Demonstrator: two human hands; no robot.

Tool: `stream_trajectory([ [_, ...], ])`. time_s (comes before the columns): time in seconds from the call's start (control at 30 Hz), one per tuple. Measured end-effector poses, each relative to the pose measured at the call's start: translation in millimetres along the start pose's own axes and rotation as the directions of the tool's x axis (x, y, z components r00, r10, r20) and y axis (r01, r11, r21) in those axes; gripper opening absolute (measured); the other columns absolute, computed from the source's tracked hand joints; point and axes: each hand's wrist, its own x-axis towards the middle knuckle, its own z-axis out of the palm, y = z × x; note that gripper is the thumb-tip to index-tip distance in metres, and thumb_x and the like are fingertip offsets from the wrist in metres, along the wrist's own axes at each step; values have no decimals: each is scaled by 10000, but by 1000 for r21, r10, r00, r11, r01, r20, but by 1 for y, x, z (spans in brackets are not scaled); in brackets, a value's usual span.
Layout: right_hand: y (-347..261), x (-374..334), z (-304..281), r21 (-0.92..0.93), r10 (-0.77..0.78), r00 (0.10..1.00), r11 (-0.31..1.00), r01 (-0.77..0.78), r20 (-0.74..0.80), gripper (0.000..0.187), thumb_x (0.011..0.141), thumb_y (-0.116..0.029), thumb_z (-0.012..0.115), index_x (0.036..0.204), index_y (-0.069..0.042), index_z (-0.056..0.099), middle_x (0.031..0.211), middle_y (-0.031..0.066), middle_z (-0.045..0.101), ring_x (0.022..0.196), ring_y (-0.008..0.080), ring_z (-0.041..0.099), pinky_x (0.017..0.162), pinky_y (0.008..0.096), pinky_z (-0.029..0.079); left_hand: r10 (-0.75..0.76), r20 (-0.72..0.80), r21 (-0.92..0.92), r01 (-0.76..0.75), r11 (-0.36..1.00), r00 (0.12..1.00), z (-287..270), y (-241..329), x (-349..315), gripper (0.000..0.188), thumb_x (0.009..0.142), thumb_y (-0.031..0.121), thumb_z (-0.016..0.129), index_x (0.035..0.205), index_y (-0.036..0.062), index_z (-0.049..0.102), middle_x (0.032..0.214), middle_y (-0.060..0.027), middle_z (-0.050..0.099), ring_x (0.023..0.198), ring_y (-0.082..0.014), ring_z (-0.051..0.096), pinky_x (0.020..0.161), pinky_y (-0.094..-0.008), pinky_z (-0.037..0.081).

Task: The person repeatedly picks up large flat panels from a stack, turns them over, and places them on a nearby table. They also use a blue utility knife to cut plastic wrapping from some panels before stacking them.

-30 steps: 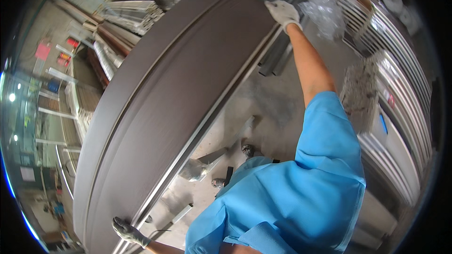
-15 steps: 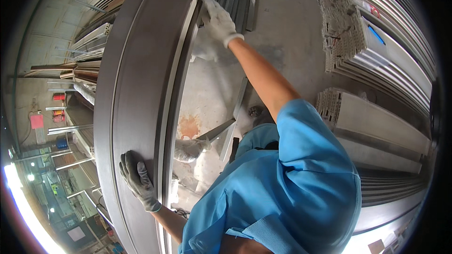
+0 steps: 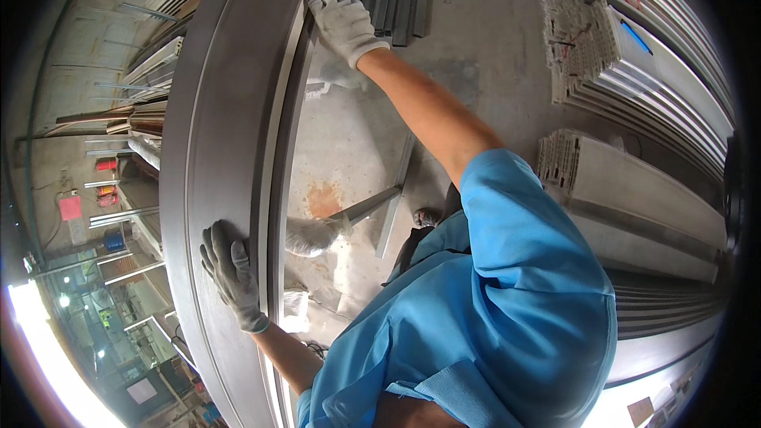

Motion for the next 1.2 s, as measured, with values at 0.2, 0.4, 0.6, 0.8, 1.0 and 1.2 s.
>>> stream_trajectory([
  [0.2, 37, 41, -10, 10, 1, 996, 1000, -1, 86, 523, 901, -79, 499, 1417, -139, 435, 1383, 81, 492, 1078, 364, 587, 878, 418, 537, 96, -74, 143, -85, 986, 993, 23, 62, 53, 664, 973, 556, 405, 1473, 119, 383, 1486, -216, 391, 1347, -481, 342, 1111, -562, 261],
  [0.4, 135, 34, -42, 350, -15, 958, 932, -90, 286, 468, 906, -288, 583, 1340, -123, 523, 1338, 116, 543, 1194, 324, 555, 1018, 424, 438, 116, -185, 317, -53, 947, 976, 67, 171, 181, 570, 956, 463, 502, 1411, 124, 445, 1416, -199, 477, 1250, -446, 471, 1033, -547, 384],
  [0.6, 344, -64, -124, 87, 424, 743, 838, -539, 518, 349, 917, -325, 589, 1207, -142, 654, 1228, 90, 648, 1104, 285, 634, 911, 386, 503, 175, -209, 294, -109, 950, 962, 93, 274, 312, 540, 949, 463, 515, 1402, 174, 467, 1376, -188, 509, 1217, -417, 499, 1033, -530, 398],
  [0.8, 513, -165, -246, -180, 644, 718, 764, -619, 264, 325, 911, -255, 626, 1197, -106, 665, 1161, 125, 685, 1027, 266, 676, 880, 343, 514, 185, -240, 281, -115, 953, 953, 109, 299, 356, 522, 950, 449, 526, 1403, 193, 484, 1373, -187, 514, 1234, -396, 493, 1034, -488, 410],
  [1.0, 568, -208, -333, 150, 876, 480, 481, -864, -50, 297, 947, -194, 576, 1183, -41, 675, 1180, 113, 687, 1024, 203, 661, 922, 311, 495, 400, -257, 201, -357, 912, 880, 113, 255, 345, 477, 985, 350, 508, 1397, 112, 495, 1383, -165, 524, 1265, -330, 495, 1035, -421, 418],
  [1.2, 585, -208, -366, -18, 787, 414, 457, -889, -458, 284, 931, -255, 598, 1142, -92, 695, 1014, 96, 719, 915, 188, 664, 844, 318, 507, 476, -232, 177, -445, 878, 848, 117, 233, 353, 493, 999, 297, 498, 1408, 25, 460, 1440, -174, 471, 1334, -331, 424, 1108, -415, 337],
])
